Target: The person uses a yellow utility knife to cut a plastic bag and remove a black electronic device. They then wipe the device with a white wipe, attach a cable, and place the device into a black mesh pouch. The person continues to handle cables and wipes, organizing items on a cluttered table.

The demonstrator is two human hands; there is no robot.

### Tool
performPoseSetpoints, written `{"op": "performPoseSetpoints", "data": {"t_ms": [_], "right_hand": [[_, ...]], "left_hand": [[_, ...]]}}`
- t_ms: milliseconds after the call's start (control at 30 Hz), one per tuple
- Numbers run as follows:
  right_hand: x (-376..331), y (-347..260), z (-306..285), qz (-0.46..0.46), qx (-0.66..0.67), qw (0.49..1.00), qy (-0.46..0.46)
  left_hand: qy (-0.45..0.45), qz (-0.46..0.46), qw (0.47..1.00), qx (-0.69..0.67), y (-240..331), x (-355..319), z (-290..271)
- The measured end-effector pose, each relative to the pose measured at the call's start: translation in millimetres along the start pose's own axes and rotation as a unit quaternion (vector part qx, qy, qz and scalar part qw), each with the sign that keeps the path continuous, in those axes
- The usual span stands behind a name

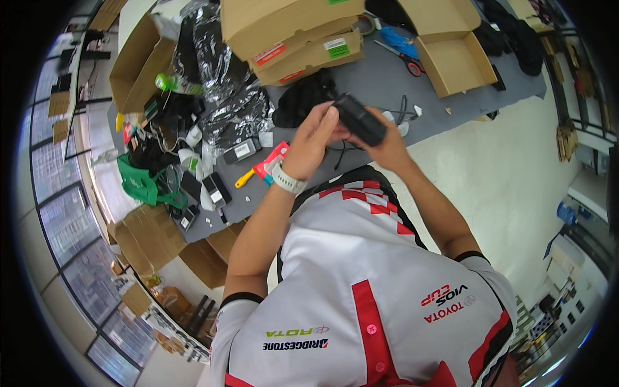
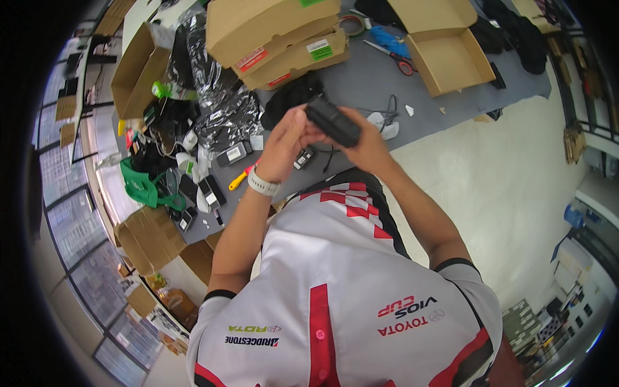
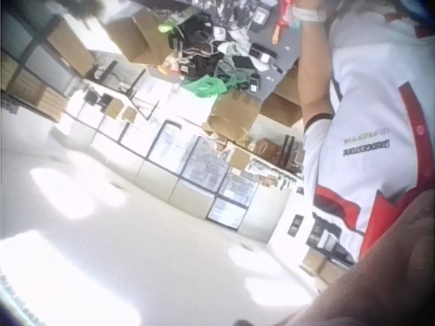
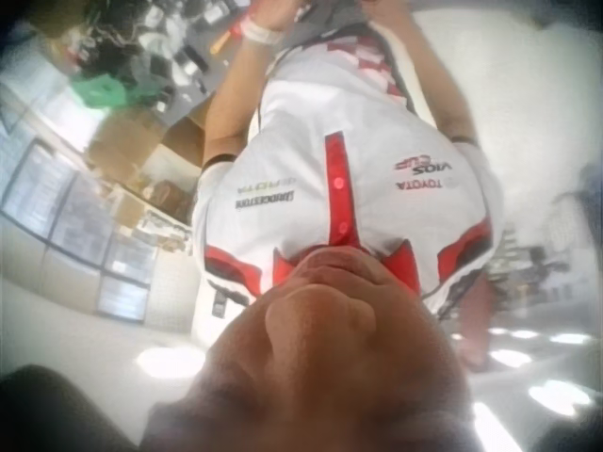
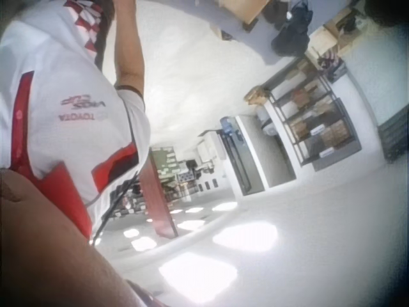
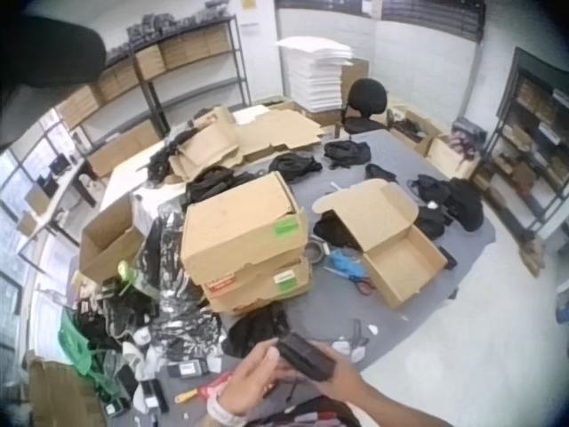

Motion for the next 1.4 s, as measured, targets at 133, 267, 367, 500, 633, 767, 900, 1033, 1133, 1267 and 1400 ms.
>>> {"op": "performPoseSetpoints", "data": {"t_ms": [133, 267, 367, 500, 633, 767, 900, 1033, 1133, 1267, 1400], "right_hand": [[5.6, 8.3, -46.6, 0.017, 0.015, 0.996, 0.092], [0.7, 28.8, -101.8, 0.035, 0.050, 0.977, 0.202], [-5.7, 63.9, -134.6, 0.060, 0.195, 0.943, 0.264], [0.6, 62.0, -137.9, 0.070, 0.287, 0.927, 0.232], [5.7, 63.1, -128.0, 0.083, 0.303, 0.923, 0.223], [14.6, 70.5, -96.3, 0.120, 0.363, 0.905, 0.188], [19.0, 83.3, -63.8, 0.211, 0.412, 0.877, 0.128], [15.5, 110.1, -48.9, 0.247, 0.471, 0.839, 0.120], [2.7, 122.2, -41.4, 0.283, 0.479, 0.825, 0.103], [-12.2, 137.2, -26.0, 0.333, 0.494, 0.795, 0.111], [-25.2, 136.3, -8.4, 0.353, 0.503, 0.783, 0.098]], "left_hand": [[0.082, 0.096, 0.976, 0.180, 24.6, -5.8, -62.0], [0.323, 0.093, 0.885, 0.322, -7.9, -36.3, -201.7], [0.427, 0.036, 0.803, 0.414, -39.3, -70.8, -269.9], [0.463, -0.019, 0.677, 0.571, -79.2, -111.5, -314.8], [0.322, -0.112, 0.624, 0.703, -128.2, -107.1, -305.0], [0.289, -0.083, 0.632, 0.714, -158.0, -101.7, -313.5], [0.272, -0.051, 0.612, 0.741, -144.9, -99.7, -305.4], [0.281, 0.010, 0.620, 0.732, -102.7, -122.4, -283.5], [0.285, 0.061, 0.596, 0.749, -60.6, -145.1, -243.8], [0.313, 0.170, 0.594, 0.721, -2.6, -171.5, -163.1], [0.286, 0.226, 0.643, 0.674, 35.1, -171.1, -68.9]]}}
Point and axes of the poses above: each hand's wrist, its own x-axis towards the middle knuckle, its own z-axis out of the palm, y = z × x, the point moved 9 cm from there along x, towards the middle knuckle, and after that the axes turned 8 degrees about -z, right-handed, at the moved point
